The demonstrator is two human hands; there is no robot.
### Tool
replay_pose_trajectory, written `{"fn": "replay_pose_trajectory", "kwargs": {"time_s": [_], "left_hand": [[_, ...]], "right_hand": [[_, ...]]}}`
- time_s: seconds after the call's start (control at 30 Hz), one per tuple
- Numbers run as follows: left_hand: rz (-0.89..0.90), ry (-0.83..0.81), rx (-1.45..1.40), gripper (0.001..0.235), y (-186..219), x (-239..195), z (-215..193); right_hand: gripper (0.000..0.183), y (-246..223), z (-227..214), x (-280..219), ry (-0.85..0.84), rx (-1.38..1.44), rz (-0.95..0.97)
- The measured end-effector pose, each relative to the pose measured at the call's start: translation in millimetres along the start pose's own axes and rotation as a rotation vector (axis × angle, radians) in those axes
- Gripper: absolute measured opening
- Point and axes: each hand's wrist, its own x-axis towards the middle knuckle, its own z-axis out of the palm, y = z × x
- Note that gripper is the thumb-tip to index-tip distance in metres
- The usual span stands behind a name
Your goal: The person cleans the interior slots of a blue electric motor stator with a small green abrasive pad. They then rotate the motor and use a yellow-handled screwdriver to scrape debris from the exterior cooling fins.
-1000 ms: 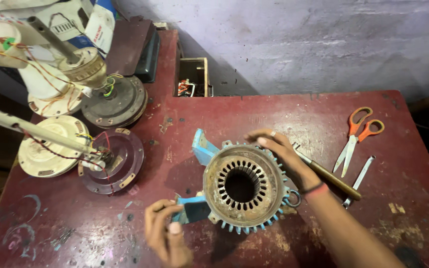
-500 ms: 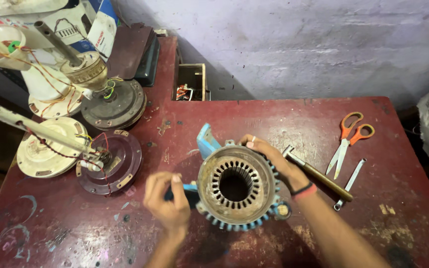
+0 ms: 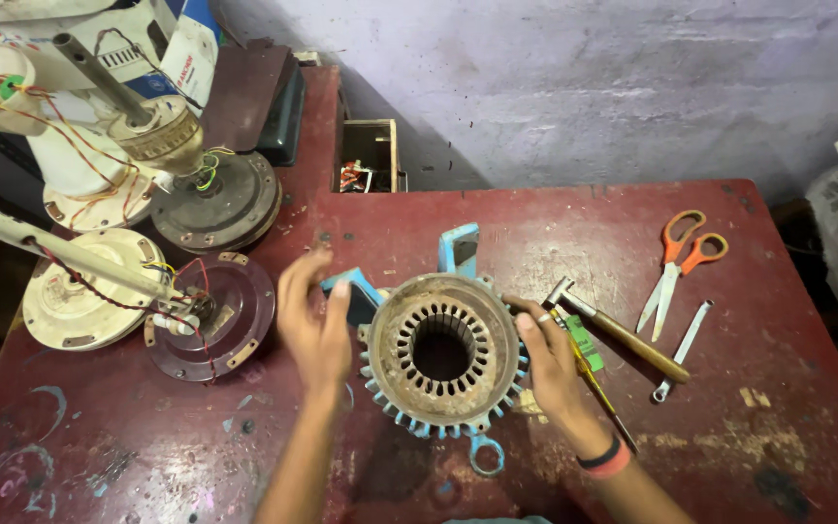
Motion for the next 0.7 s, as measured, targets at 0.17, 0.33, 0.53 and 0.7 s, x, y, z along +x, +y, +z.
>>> {"fn": "replay_pose_trajectory", "kwargs": {"time_s": [0.17,0.33,0.53,0.7], "left_hand": [[0.246,-0.019,0.159,0.038,32,-67,-28],[0.486,-0.276,0.217,0.042,48,-100,-21],[0.586,-0.349,0.269,0.031,53,-102,2],[0.627,-0.282,0.304,0.022,46,-99,9]], "right_hand": [[0.028,20,1,-30,0.223,-0.169,0.139],[0.033,43,3,-70,0.271,-0.147,0.136],[0.011,68,1,-104,0.108,-0.141,0.384],[0.044,82,3,-123,-0.235,0.296,0.802]]}}
